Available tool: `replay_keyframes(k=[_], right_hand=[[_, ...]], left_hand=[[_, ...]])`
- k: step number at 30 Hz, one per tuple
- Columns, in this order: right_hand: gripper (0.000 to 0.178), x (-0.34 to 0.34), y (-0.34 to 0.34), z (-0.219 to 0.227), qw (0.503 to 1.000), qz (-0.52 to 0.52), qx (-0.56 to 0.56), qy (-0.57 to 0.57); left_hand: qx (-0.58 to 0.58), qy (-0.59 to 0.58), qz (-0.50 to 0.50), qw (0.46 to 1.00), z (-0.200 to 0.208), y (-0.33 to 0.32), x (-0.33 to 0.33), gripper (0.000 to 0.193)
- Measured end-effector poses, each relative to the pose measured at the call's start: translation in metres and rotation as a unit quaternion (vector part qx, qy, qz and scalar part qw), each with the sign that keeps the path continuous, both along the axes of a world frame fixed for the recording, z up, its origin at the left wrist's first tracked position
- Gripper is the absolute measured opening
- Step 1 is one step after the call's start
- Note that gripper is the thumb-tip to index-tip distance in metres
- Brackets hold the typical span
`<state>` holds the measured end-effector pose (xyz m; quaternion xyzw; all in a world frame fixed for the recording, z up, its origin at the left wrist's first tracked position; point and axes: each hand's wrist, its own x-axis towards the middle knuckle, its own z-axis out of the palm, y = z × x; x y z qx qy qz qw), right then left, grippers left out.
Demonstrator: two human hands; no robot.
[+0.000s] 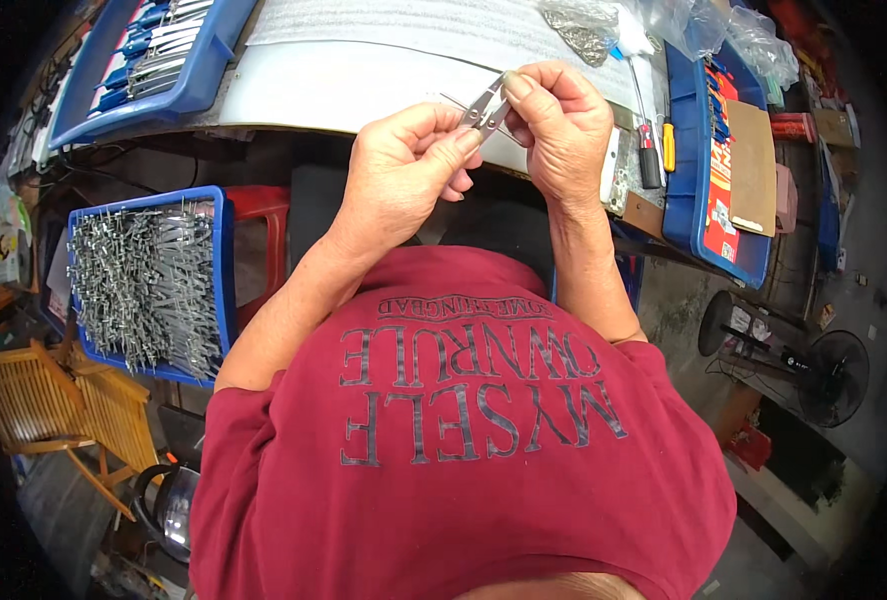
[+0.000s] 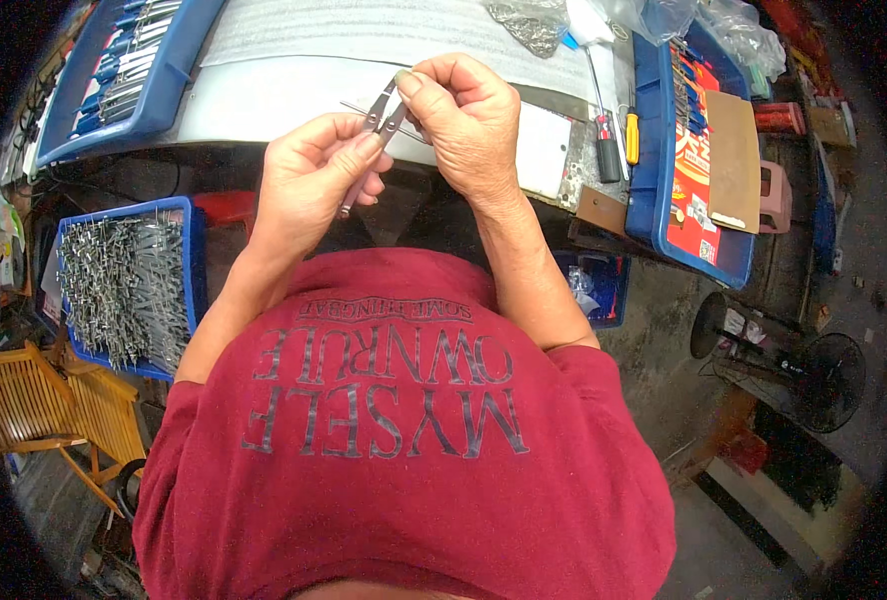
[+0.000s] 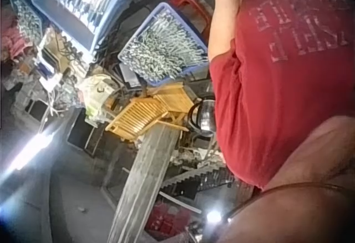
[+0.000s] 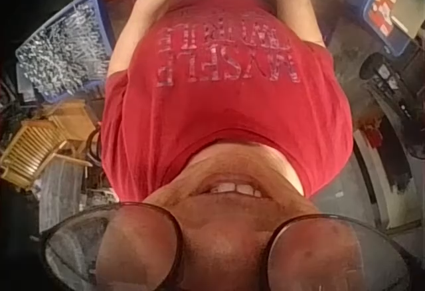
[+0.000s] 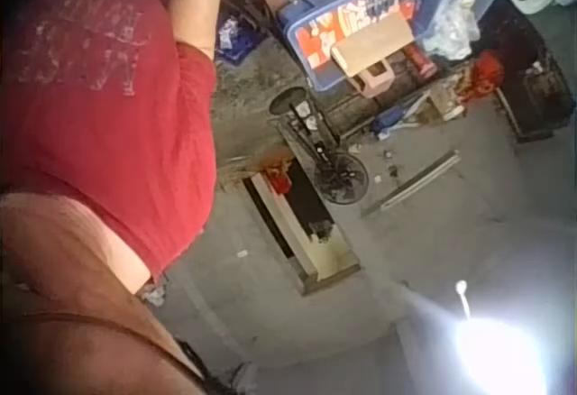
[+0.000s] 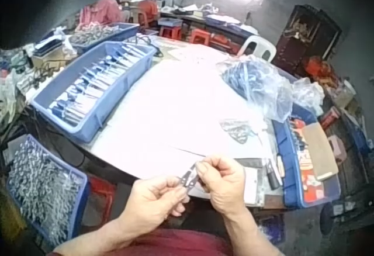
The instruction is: Assembling small metal clips with white plastic parts at a manual workstation using a blue applicator tool.
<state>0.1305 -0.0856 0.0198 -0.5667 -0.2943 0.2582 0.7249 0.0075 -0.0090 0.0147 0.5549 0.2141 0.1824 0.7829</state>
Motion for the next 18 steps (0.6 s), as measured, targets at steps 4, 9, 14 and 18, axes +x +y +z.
replay_keyframes(k=[4,9,14,18], right_hand=[[0.011,0.003,-0.002,-0.005,0.999,0.025,-0.001,0.045],[0.015,0.003,-0.006,-0.007,0.998,0.023,-0.024,0.051],[0.016,0.006,-0.009,-0.008,0.998,0.040,-0.025,0.051],[0.016,0.006,-0.012,-0.007,0.997,0.046,-0.026,0.049]], left_hand=[[-0.028,0.011,-0.003,1.000,-0.002,0.004,-0.002,0.012],[-0.049,0.022,-0.014,0.998,-0.004,0.003,-0.003,0.013],[-0.052,0.020,-0.019,0.998,-0.005,0.002,-0.003,0.015],[-0.056,0.022,-0.022,0.998,-0.004,0.001,-0.005,0.016]])
